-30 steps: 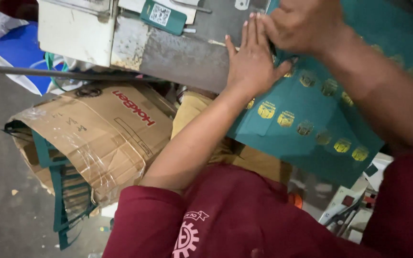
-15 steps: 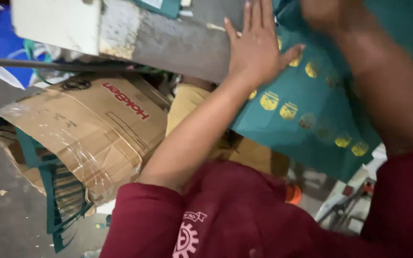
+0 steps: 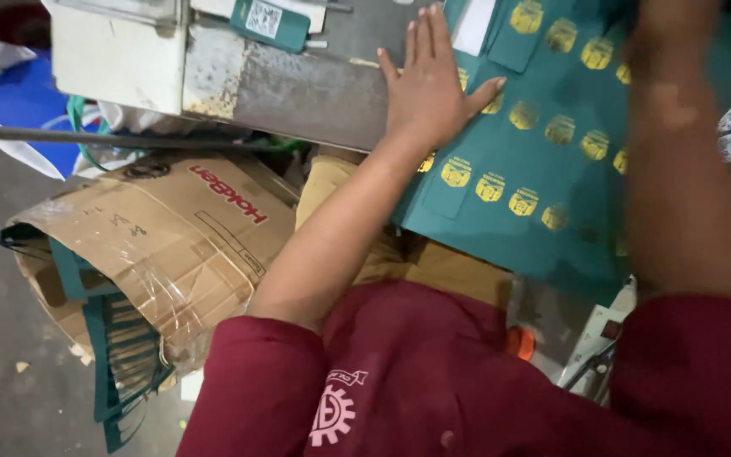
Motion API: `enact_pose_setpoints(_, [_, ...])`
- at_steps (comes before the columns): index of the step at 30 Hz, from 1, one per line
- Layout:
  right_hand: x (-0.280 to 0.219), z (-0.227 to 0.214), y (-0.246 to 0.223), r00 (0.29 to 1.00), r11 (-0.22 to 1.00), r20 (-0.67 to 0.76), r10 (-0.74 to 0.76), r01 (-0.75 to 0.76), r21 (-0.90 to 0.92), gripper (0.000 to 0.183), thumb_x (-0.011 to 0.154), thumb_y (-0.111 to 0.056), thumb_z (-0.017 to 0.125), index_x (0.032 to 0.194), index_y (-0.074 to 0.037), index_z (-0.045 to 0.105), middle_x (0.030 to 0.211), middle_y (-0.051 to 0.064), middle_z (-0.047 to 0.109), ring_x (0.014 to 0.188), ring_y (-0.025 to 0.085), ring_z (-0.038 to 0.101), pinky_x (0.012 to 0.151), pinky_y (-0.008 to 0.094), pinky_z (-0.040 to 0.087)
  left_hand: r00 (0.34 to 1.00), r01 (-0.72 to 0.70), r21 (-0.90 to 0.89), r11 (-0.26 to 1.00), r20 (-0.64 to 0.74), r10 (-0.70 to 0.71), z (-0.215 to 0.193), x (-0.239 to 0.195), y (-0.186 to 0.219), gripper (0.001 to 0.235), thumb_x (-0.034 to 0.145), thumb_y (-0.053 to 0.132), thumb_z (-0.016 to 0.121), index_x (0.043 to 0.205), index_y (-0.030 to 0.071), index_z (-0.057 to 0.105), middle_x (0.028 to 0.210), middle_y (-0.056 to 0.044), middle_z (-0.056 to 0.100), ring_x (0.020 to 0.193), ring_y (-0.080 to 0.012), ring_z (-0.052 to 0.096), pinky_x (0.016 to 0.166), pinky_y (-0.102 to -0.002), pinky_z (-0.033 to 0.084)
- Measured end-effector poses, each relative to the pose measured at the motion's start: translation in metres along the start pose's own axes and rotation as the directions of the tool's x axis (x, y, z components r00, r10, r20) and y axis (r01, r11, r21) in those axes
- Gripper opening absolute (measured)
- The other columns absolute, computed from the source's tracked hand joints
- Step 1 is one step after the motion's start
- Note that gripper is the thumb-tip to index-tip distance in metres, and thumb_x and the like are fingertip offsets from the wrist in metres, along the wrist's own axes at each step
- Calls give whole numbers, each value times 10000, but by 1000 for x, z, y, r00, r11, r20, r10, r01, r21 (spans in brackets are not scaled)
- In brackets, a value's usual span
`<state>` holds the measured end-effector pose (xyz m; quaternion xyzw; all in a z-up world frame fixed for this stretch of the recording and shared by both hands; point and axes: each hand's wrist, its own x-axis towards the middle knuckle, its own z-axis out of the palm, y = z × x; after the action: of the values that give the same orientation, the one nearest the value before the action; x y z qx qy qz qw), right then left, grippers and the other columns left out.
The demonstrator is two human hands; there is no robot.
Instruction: The person separates small printed labels or cards from a larger sheet.
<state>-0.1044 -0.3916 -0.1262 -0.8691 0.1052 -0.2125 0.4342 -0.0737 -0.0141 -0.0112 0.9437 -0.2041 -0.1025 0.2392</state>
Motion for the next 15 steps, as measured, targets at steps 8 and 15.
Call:
enact_pose_setpoints(8, [-78, 16, -171, 958, 966, -133, 253, -243, 84, 748, 1117, -679, 403, 840, -26, 640, 854, 98, 657, 841, 196, 576, 825, 375, 469, 995, -35, -31, 999, -98, 32, 10, -3, -5, 1238, 859, 772, 663, 1581, -42, 73, 1665, -261, 180, 1548, -414, 225, 1186, -703, 164])
enact_pose_setpoints(15, [-93, 18, -213, 961, 944, -162, 223, -255, -211, 664, 1151, -530, 342, 852, -16, 637, 780, 179, 625, 742, 353, 596, 700, 474, 426, 820, -280, 134, 950, -481, 310, -25, -34, 18, 926, 1008, 610, 660, 1614, 48, 243, 1684, -215, 257, 1590, -409, 254, 1284, -692, 132])
